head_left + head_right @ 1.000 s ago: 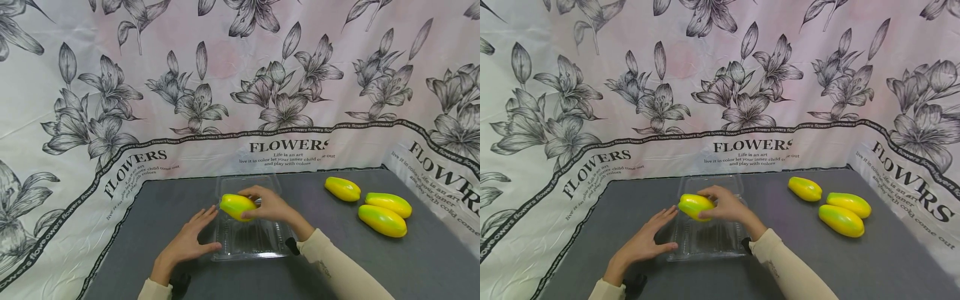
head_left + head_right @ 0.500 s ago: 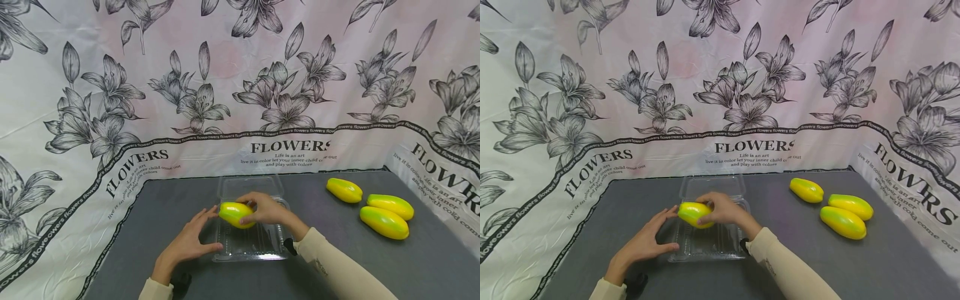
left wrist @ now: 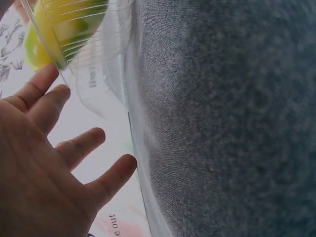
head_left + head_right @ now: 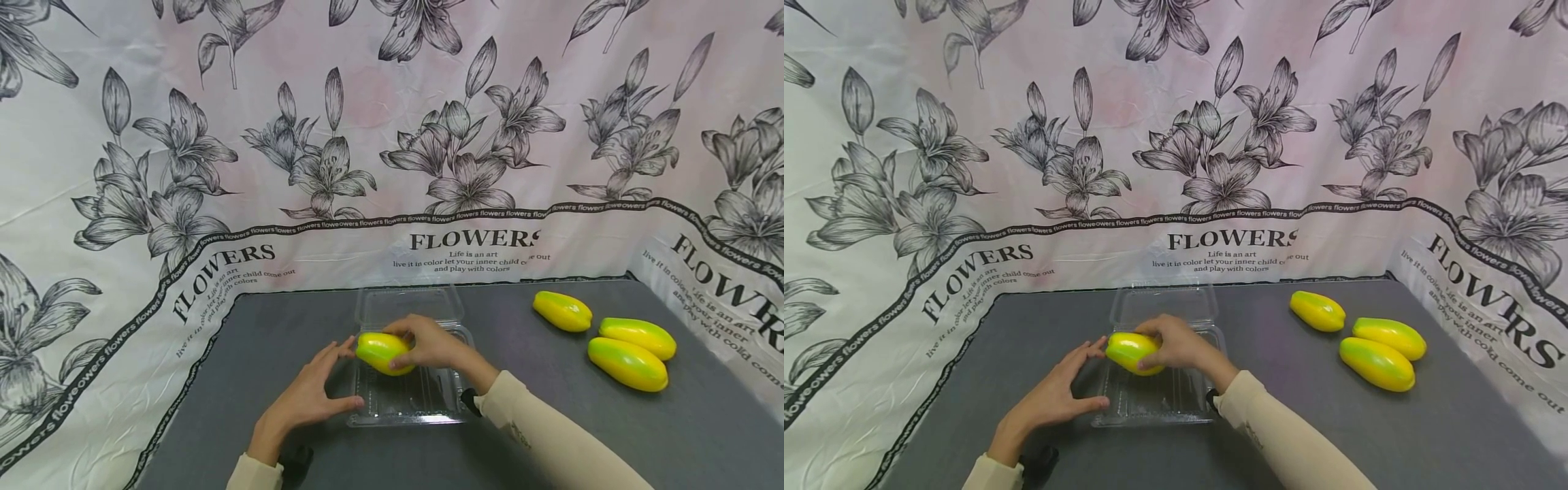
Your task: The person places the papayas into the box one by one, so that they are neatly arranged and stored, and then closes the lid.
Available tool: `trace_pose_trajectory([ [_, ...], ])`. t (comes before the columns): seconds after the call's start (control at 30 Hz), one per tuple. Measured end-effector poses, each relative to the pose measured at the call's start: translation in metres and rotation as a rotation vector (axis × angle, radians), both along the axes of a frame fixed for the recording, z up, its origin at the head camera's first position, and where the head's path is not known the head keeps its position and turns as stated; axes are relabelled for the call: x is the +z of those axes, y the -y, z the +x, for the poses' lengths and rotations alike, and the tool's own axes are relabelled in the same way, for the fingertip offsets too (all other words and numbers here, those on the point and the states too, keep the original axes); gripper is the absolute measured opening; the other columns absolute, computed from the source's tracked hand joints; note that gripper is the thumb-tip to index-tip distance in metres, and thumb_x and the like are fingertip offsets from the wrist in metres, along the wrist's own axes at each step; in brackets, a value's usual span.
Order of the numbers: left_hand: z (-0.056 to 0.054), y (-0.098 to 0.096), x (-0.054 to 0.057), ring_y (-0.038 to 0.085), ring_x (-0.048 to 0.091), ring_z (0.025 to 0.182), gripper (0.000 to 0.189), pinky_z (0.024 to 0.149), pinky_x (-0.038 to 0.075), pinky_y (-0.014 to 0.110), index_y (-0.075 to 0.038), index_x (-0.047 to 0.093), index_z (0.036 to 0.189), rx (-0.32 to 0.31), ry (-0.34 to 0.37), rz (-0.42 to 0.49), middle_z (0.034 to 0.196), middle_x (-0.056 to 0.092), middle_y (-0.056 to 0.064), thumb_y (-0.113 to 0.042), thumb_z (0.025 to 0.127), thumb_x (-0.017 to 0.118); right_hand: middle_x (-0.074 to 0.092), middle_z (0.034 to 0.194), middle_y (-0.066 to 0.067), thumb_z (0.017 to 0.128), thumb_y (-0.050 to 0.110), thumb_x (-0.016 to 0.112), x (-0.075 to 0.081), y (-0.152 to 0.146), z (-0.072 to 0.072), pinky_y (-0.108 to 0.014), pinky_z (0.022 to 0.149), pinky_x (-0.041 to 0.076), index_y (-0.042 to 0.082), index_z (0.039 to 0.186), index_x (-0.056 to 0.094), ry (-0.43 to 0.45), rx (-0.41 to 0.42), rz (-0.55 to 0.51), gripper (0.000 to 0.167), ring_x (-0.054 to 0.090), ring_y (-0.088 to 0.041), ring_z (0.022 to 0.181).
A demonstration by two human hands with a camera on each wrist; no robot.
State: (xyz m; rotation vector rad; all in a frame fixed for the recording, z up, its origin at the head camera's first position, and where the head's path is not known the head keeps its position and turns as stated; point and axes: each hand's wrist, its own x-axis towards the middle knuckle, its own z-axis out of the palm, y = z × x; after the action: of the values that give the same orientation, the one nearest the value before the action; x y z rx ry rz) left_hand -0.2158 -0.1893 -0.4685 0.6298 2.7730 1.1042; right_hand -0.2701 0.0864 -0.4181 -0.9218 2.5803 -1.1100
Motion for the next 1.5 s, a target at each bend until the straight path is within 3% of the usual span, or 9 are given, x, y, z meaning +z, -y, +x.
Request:
trace_pose_trajectory([
  [0.3,0.0,0.0,-0.002,0.038,0.016,0.158,0.07,0.112,0.02,0.081,-0.033,0.047,0.142,-0.014,0.013,0.004,0.167,0.03,-0.012,-0.052,0.083,0.081,0.076,0.109,-0.008,0.079,0.014,0.088,-0.008,0.004,-0.002,-0.034,0.082,0.06,0.006,0.127,0.071,-0.049,0.024,0.012,0.052,0.066,-0.018,0.095],
  [0.47,0.0,-0.001,-0.001,0.039,0.016,0.158,0.071,0.111,0.022,0.081,-0.039,0.045,0.143,-0.011,0.012,0.004,0.166,0.031,-0.011,-0.051,0.083,0.081,0.068,0.107,-0.008,0.078,0.018,0.089,-0.008,0.002,0.0,-0.029,0.076,0.057,0.007,0.13,0.07,-0.062,-0.001,0.044,0.056,0.061,-0.02,0.094],
  [0.77,-0.001,-0.002,0.001,0.038,0.016,0.158,0.066,0.111,0.02,0.083,-0.034,0.051,0.141,-0.021,0.008,-0.004,0.168,0.027,-0.015,-0.051,0.084,0.08,0.065,0.108,-0.01,0.079,0.02,0.089,-0.003,-0.001,-0.003,-0.026,0.076,0.059,0.007,0.134,0.067,-0.02,0.002,0.052,0.061,0.065,-0.019,0.091],
  [1.2,0.0,-0.004,0.001,0.037,0.017,0.158,0.064,0.111,0.021,0.082,-0.04,0.051,0.14,-0.02,-0.002,-0.019,0.167,0.028,-0.015,-0.051,0.084,0.079,0.064,0.115,-0.013,0.08,0.02,0.089,-0.001,-0.002,-0.004,-0.03,0.076,0.062,0.009,0.135,0.066,0.029,0.001,0.064,0.06,0.07,-0.023,0.094],
  [1.5,0.0,-0.003,0.0,0.04,0.018,0.158,0.062,0.109,0.021,0.083,-0.033,0.053,0.139,-0.03,-0.021,-0.019,0.168,0.028,-0.012,-0.051,0.085,0.079,0.066,0.12,-0.018,0.081,0.023,0.088,0.011,-0.011,-0.003,-0.03,0.073,0.061,0.008,0.138,0.063,0.047,0.011,0.069,0.063,0.072,-0.028,0.095],
])
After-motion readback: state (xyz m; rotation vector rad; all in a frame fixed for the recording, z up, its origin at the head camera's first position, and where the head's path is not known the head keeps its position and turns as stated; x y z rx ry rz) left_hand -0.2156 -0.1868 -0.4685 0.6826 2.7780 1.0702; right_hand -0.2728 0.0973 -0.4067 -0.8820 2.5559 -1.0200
